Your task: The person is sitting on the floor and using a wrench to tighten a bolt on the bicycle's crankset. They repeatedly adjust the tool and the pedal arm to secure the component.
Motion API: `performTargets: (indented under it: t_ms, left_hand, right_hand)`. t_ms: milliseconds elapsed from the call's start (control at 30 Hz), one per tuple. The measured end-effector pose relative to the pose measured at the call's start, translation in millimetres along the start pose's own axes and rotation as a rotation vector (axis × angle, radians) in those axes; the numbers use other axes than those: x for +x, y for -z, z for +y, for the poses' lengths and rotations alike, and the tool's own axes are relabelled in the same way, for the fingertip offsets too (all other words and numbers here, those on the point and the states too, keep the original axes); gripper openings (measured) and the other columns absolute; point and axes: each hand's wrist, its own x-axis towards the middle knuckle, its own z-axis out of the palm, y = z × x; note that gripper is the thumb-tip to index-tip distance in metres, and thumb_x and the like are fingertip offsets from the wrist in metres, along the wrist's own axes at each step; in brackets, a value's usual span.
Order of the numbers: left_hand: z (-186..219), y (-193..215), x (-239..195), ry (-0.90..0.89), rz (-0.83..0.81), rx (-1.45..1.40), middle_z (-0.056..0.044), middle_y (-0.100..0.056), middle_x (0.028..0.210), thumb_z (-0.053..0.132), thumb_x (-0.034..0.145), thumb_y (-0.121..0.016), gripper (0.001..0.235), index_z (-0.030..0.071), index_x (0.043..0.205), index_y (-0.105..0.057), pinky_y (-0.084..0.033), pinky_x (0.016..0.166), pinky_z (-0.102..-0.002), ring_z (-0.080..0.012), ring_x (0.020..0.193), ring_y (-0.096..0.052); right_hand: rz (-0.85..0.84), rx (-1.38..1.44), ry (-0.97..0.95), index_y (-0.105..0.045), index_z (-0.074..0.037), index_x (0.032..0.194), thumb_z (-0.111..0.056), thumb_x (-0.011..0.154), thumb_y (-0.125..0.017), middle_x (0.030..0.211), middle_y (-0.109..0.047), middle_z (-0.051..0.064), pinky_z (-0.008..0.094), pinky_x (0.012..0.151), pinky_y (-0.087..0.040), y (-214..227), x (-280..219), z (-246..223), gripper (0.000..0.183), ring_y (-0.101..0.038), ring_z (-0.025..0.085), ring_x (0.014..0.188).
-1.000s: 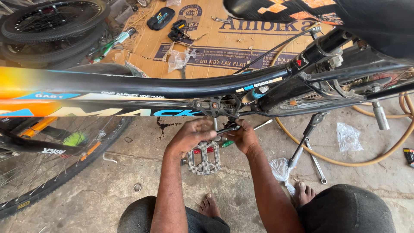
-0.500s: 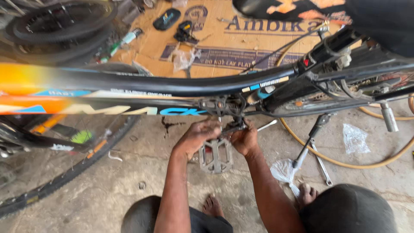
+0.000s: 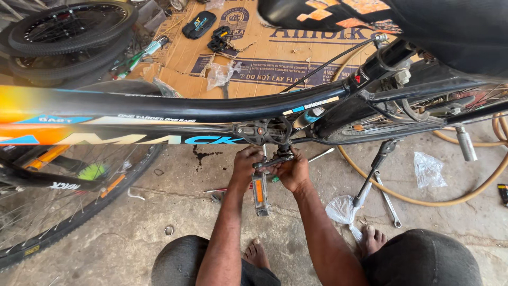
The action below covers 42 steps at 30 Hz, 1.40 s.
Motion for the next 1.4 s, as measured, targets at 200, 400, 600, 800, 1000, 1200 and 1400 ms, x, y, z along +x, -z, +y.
performTargets:
  t_ms: [200,400,600,800,1000,1200,1400]
  left_hand:
    - [-20,-28,15,0.035,-0.215,-0.369,-0.005,-0.073,0.097,0.02,0.089,-0.079,0.03,0.0,0.109,-0.069,-0.062,0.082,-0.034,-0.0181,0.092,-0.073]
    - [-43,-54,5,0.366,-0.049,-0.189,-0.004,-0.072,0.095,0.036,0.089,-0.074,0.034,0.007,0.107,-0.073,-0.054,0.071,-0.035,-0.0178,0.083,-0.067]
    - [-32,-63,20,0.292,-0.261,-0.444,-0.008,-0.072,0.096,0.033,0.09,-0.073,0.028,0.007,0.101,-0.068,-0.058,0.085,-0.04,-0.0212,0.09,-0.07]
    - [-65,-60,45,0.206,-0.04,-0.112,-0.005,-0.073,0.096,0.03,0.088,-0.075,0.027,0.007,0.102,-0.077,-0.051,0.079,-0.031,-0.0148,0.084,-0.064]
    - [-33,-53,28,0.494,0.088,0.077,-0.01,-0.07,0.094,0.04,0.094,-0.074,0.04,0.002,0.107,-0.071,-0.047,0.081,-0.037,-0.0184,0.083,-0.068]
    - [-10,-65,10,0.388,-0.091,-0.3,-0.006,-0.079,0.099,0.039,0.089,-0.068,0.036,0.009,0.107,-0.077,-0.054,0.081,-0.039,-0.0212,0.082,-0.071]
    - [-49,-56,29,0.253,-0.098,-0.28,-0.011,-0.076,0.091,0.028,0.091,-0.081,0.031,0.0,0.105,-0.074,-0.054,0.074,-0.036,-0.0191,0.077,-0.071]
  right_hand:
    - [0.307,-0.408,-0.007,-0.067,-0.009,0.109,-0.032,0.094,-0.055,0.101,-0.072,0.006,0.046,0.088,-0.053,-17,-16,-35,0.03,-0.068,0.025,0.091]
    - [0.394,-0.438,0.339,-0.064,-0.004,0.094,-0.025,0.1,-0.068,0.079,-0.063,0.005,0.037,0.069,-0.053,11,-14,-14,0.023,-0.062,0.016,0.072]
    - [0.466,-0.493,0.245,-0.071,-0.008,0.094,-0.022,0.094,-0.061,0.082,-0.07,0.004,0.033,0.068,-0.052,1,-35,-20,0.017,-0.064,0.016,0.07]
    - [0.488,-0.459,0.243,-0.067,-0.006,0.092,-0.021,0.094,-0.067,0.08,-0.067,0.004,0.033,0.067,-0.052,16,-28,-21,0.015,-0.062,0.016,0.07]
    - [0.558,-0.608,0.38,-0.072,-0.003,0.091,-0.014,0.09,-0.069,0.078,-0.068,0.003,0.027,0.064,-0.046,39,-15,-16,0.011,-0.059,0.013,0.07]
    - [0.383,-0.467,0.653,-0.066,0.002,0.093,-0.017,0.097,-0.066,0.081,-0.067,0.008,0.033,0.07,-0.056,-18,-70,-55,0.019,-0.063,0.018,0.072]
    - [0.075,-1.2,0.55,-0.072,0.002,0.108,-0.023,0.097,-0.068,0.093,-0.071,0.012,0.036,0.079,-0.055,-123,-172,-116,0.028,-0.065,0.02,0.086]
